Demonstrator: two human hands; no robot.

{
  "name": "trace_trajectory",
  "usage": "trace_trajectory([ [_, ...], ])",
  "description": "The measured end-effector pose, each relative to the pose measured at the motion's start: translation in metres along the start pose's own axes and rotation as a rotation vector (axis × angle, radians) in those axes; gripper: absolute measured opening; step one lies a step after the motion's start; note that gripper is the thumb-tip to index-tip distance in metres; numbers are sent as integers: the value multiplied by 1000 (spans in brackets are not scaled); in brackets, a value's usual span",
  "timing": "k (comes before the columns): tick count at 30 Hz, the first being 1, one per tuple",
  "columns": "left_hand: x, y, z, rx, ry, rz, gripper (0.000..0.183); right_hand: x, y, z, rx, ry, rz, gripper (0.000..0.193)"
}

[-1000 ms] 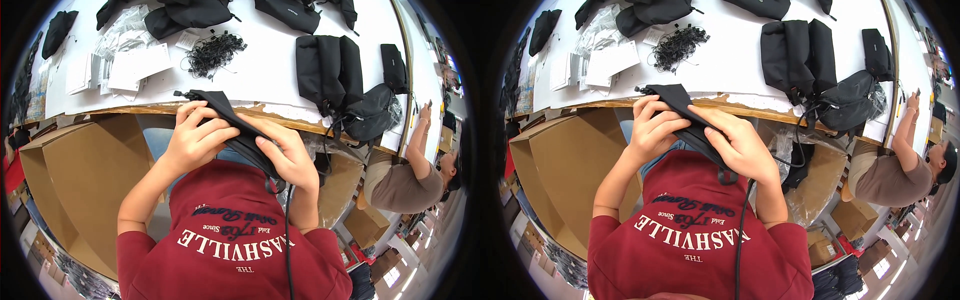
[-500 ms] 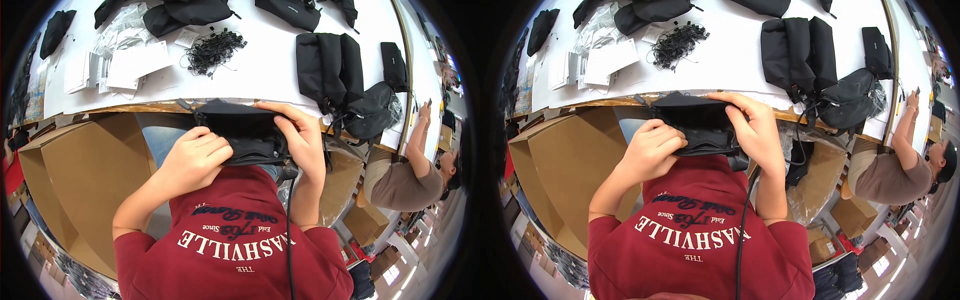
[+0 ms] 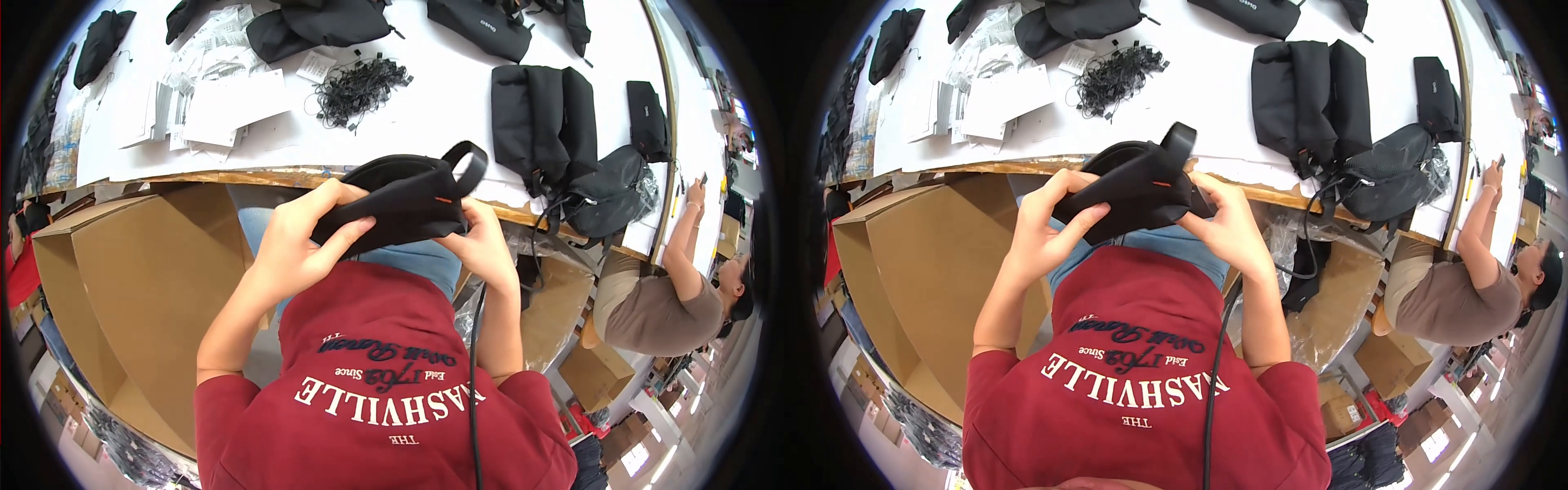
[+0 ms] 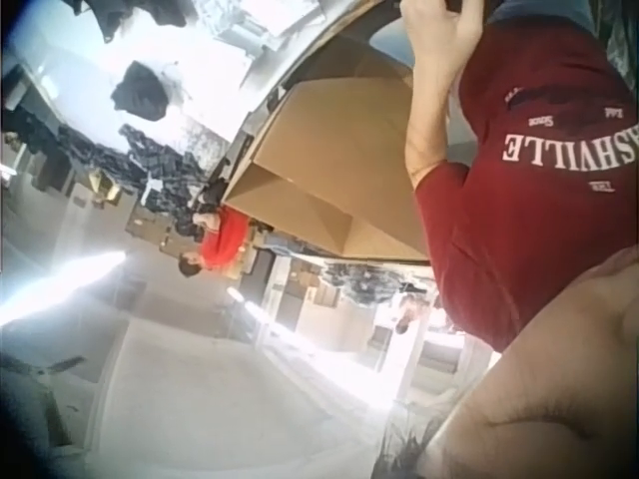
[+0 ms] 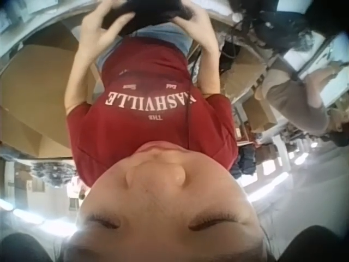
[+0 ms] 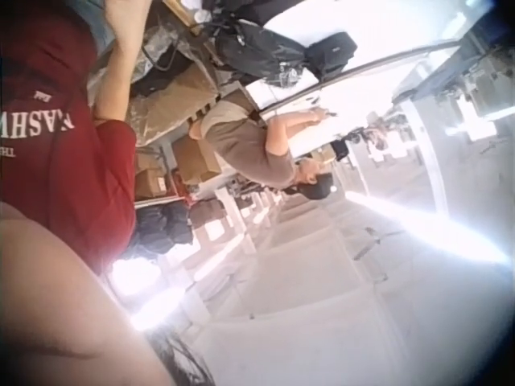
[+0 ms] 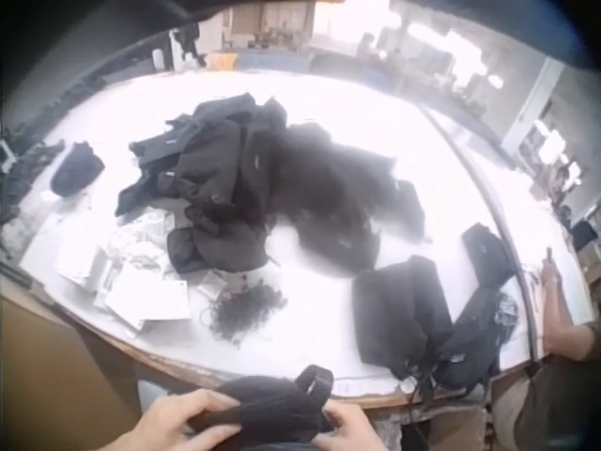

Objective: Checking and packaging small black bags with cards.

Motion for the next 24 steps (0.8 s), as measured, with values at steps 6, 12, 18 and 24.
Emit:
trace_trajectory([
  [6, -10, -17, -51, -399, 446, -113, 19, 8, 91, 9, 439, 131, 491, 21],
  [12, -4, -12, -41, 23, 216, -226, 23, 3, 134, 20, 618, 124, 458, 18],
  [18, -41, -54, -38, -75, 341, -867, 28, 13, 139, 22, 838, 130, 563, 20],
  [24, -45, -69, -30, -64, 221, -965, 25, 21, 53, 28, 1641, -301, 313, 27],
])
Point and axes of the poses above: each hand's wrist, its own x-axis towards the middle knuckle, its own y-axis out of the back of the hand, z = x × y, the point moved 8 cm from there along x, towards the middle knuckle, and after that the axes turned 13 degrees about z, right-handed, at the moved point
